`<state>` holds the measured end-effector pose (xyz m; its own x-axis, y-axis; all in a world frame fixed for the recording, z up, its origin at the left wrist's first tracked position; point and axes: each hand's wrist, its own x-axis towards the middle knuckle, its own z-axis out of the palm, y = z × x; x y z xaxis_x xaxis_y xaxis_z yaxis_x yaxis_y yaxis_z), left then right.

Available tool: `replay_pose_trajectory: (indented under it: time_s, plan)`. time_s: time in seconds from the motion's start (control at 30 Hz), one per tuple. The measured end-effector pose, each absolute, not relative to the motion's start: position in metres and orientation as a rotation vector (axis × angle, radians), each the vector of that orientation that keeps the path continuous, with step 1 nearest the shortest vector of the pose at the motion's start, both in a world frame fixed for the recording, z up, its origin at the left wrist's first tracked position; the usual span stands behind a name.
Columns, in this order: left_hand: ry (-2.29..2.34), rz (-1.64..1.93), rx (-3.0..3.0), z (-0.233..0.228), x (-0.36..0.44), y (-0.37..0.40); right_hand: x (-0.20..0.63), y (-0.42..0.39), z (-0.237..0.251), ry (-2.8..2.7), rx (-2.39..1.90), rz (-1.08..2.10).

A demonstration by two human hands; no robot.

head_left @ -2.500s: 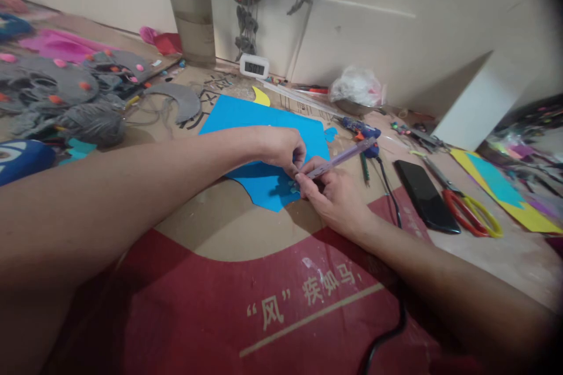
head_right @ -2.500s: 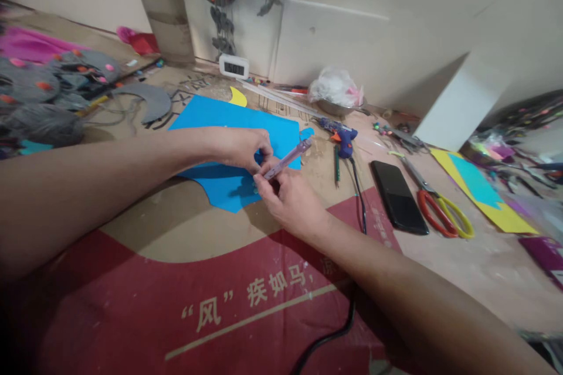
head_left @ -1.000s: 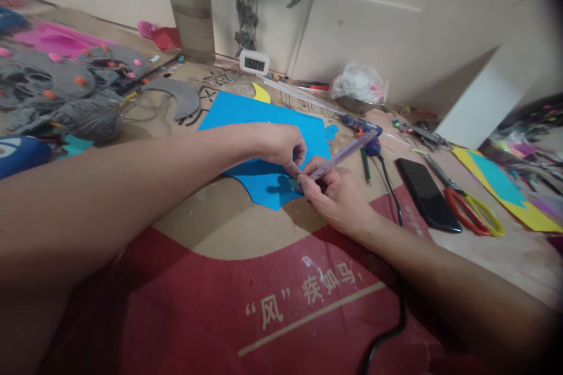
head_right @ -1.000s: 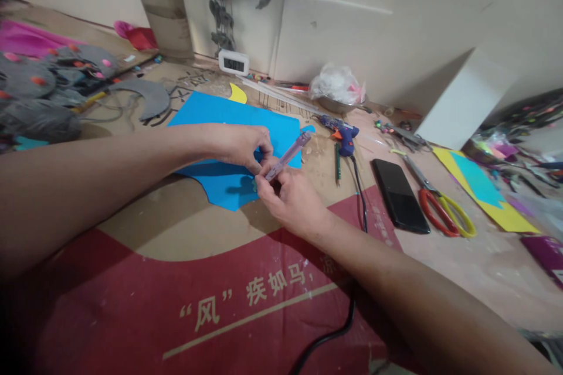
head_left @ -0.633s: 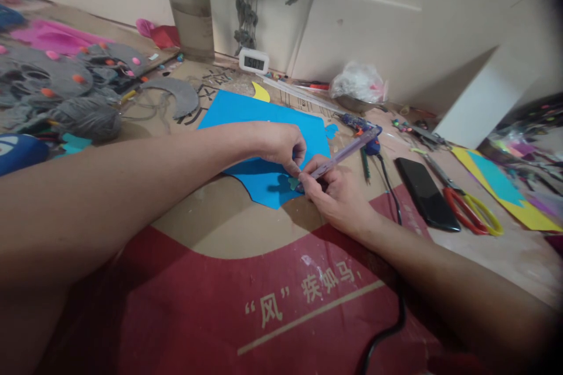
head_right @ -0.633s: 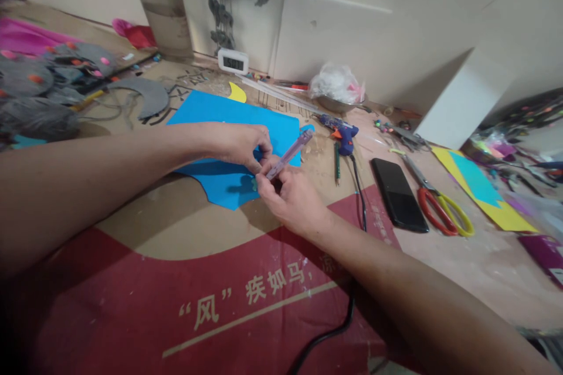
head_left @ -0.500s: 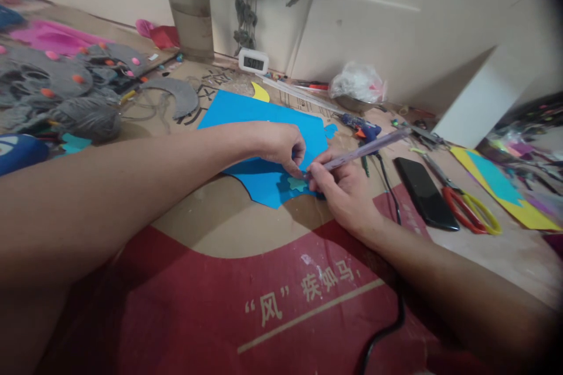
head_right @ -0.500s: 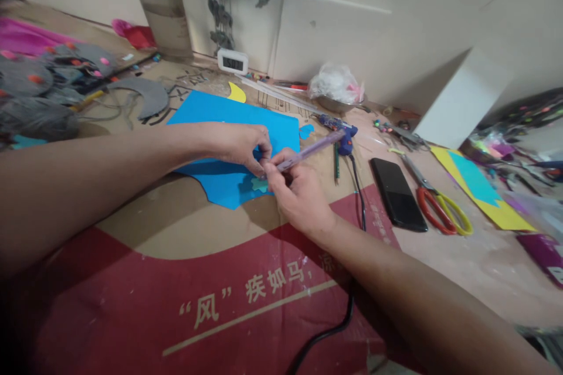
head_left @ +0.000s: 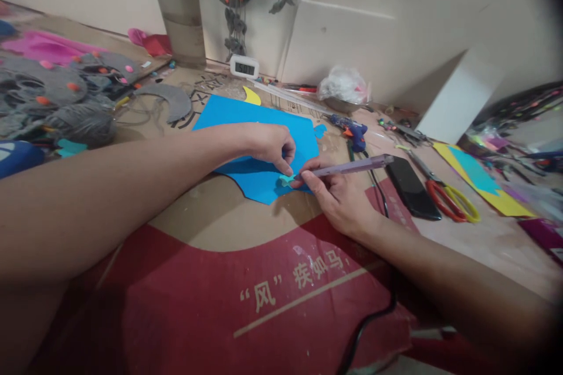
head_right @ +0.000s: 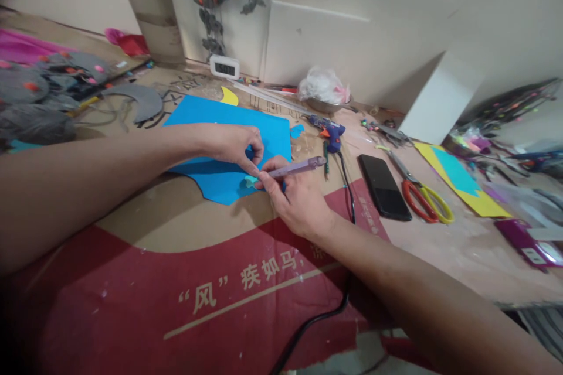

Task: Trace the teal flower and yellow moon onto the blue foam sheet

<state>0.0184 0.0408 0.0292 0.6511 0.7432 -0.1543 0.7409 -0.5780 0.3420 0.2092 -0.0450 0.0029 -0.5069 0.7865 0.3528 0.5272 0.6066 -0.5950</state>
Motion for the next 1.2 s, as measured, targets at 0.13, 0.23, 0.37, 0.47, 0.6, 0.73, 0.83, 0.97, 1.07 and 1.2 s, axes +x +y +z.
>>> replay_pose_trajectory:
  time_s: [0.13, 0.23, 0.37, 0.47, 0.6, 0.73, 0.83, 0.97, 1.07, 1.2]
  plan:
    - [1.13, -0.119, 2.501, 0.0335, 0.0142, 0.0394, 0.211, -0.0455, -0.0009, -2.222, -1.053, 0.579]
    - [1.111, -0.157, 2.5, 0.0358, 0.0113, 0.0387, 0.2117, -0.0457, -0.0025, -2.215, -1.051, 0.616]
    - [1.098, -0.176, 2.504, 0.0368, 0.0115, 0.0371, 0.212, -0.0455, -0.0016, -2.214, -1.039, 0.608]
    - [1.126, -0.194, 2.495, 0.0372, 0.0139, 0.036, 0.2121, -0.0447, -0.0014, -2.212, -1.048, 0.618]
    - [1.154, -0.218, 2.483, 0.038, 0.0165, 0.0357, 0.2126, -0.044, -0.0047, -2.165, -1.028, 0.685]
    - [1.177, -0.229, 2.476, 0.0387, 0.0166, 0.0352, 0.2126, -0.044, -0.0071, -2.113, -0.994, 0.708]
    - [1.164, -0.22, 2.483, 0.0382, 0.0161, 0.0353, 0.2115, -0.0431, -0.0055, -2.159, -0.973, 0.629]
    - [1.141, -0.21, 2.488, 0.035, 0.016, 0.0386, 0.2094, -0.0414, -0.0026, -2.238, -0.945, 0.58]
    - [1.12, -0.2, 2.497, 0.0317, 0.0161, 0.0425, 0.2081, -0.041, -0.0016, -2.268, -0.917, 0.576]
    - [1.114, -0.191, 2.501, 0.0296, 0.016, 0.0448, 0.2073, -0.0411, -0.0008, -2.297, -0.897, 0.551]
